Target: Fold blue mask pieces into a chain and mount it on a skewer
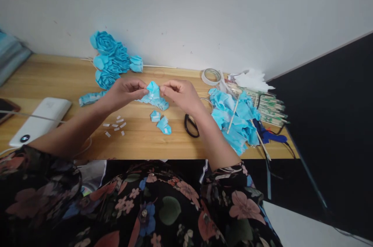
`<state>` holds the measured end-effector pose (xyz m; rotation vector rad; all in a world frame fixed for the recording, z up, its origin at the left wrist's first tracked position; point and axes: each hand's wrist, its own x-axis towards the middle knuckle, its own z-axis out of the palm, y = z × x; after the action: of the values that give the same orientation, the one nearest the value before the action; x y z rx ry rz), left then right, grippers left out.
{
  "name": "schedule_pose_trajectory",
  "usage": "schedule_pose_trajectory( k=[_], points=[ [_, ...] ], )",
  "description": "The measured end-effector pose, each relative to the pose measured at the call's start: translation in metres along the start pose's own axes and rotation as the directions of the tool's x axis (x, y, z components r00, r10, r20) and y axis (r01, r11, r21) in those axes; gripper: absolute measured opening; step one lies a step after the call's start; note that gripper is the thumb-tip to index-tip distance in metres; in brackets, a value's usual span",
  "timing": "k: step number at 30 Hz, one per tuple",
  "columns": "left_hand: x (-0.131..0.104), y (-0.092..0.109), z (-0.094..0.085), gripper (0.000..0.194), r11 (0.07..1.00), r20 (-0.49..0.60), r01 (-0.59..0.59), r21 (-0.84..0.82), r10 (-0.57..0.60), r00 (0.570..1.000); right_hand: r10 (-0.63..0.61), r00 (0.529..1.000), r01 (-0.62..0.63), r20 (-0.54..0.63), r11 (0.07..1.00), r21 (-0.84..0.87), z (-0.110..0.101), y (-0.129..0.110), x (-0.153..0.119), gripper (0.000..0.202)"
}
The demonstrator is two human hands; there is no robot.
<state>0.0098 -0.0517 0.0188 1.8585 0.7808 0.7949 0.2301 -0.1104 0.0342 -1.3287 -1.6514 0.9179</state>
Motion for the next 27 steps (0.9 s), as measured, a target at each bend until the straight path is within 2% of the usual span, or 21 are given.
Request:
schedule_pose_trajectory(
  k=[3,6,11,13,17,20,24,27],
  points=[
    [0.001,0.002,0.002,0.023,1.000,0.013,0.000,0.000,0.000,1.000,0.007,1.000,-0.007,-0.015,1.000,-0.009,0.001,0.005,0.001,0.022],
    [0.005,0.002,-0.001,0.027,0.999,0.034,-0.004,0.035,0.003,0.999,-0.016,0.995,0.014,-0.096,1.000,-0.021,-0.003,0.008,0.001,0.020],
    [0.027,-0.010,-0.004,0.026,0.965,0.023,-0.042,0.258,0.038,0.999,-0.041,0.954,0.040,-0.298,0.999,-0.009,-0.023,0.005,-0.013,0.016],
    [0.040,-0.015,0.001,0.022,0.928,0.097,-0.073,0.367,0.040,0.995,-0.027,0.934,0.030,-0.356,1.000,0.002,-0.030,0.005,-0.023,0.014],
    [0.066,-0.017,0.022,0.021,0.781,0.349,-0.189,0.596,-0.039,0.936,0.014,0.913,0.003,-0.408,0.999,0.042,-0.037,0.007,-0.041,0.014],
    [0.081,-0.014,0.035,0.024,0.691,0.453,-0.251,0.678,-0.124,0.883,0.042,0.909,-0.013,-0.416,0.997,0.072,-0.037,0.011,-0.052,0.015],
    [0.094,-0.019,0.047,0.022,0.659,0.552,-0.317,0.683,-0.180,0.814,0.071,0.905,-0.036,-0.420,0.995,0.090,-0.038,0.018,-0.061,0.016],
    [0.097,-0.026,0.053,0.019,0.655,0.591,-0.346,0.672,-0.193,0.783,0.099,0.904,-0.064,-0.417,0.993,0.097,-0.037,0.023,-0.064,0.017]
  ],
)
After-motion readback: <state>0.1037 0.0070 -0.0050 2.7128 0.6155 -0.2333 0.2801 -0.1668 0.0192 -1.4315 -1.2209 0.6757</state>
